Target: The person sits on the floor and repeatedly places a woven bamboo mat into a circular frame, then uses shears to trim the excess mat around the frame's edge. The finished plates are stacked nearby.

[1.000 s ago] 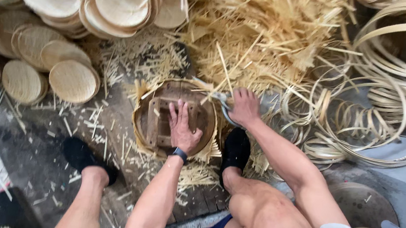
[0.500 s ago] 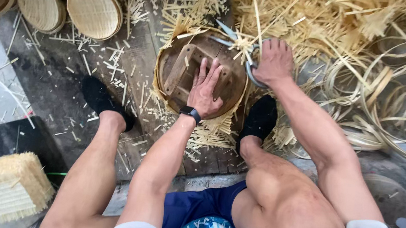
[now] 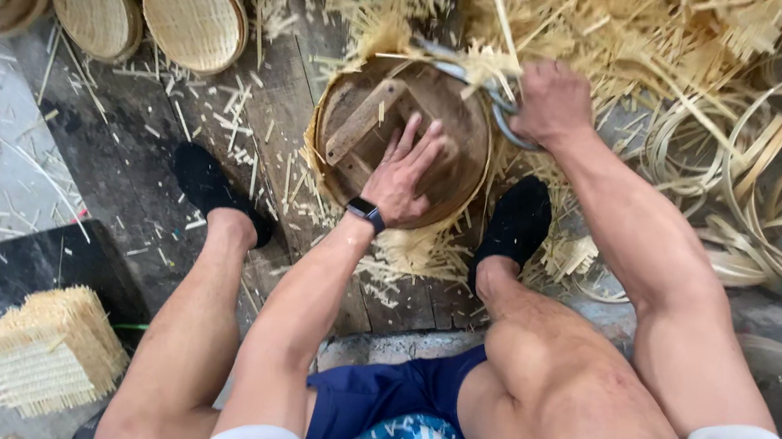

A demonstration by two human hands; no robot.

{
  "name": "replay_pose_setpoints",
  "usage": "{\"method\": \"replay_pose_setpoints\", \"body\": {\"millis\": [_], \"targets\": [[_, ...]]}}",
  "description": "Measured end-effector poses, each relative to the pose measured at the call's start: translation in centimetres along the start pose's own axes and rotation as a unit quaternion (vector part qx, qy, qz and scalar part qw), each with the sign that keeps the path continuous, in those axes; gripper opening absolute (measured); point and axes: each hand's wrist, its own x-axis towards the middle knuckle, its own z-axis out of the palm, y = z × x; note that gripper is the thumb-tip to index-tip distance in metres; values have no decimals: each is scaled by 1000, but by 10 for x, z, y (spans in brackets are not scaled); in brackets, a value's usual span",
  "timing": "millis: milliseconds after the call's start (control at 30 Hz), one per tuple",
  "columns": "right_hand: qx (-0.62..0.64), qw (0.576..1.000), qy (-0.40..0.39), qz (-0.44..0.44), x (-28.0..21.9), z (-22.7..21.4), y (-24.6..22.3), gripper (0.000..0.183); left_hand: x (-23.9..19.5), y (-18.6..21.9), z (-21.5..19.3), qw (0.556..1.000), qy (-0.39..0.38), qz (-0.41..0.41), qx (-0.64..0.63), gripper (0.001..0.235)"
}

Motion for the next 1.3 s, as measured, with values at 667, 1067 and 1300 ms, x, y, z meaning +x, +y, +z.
{"method": "replay_pose_setpoints", "body": {"millis": [667, 1067, 1300], "targets": [[103, 991, 84, -25, -40, -3, 28, 28, 27, 39, 9, 960, -45, -259, 101, 109], [84, 993, -80, 7, -28, -26, 3, 53, 15, 28, 9, 968, -83, -186, 146, 116], [25, 999, -47, 2, 5, -31, -28, 67, 17, 32, 2, 967, -104, -171, 161, 116]]}}
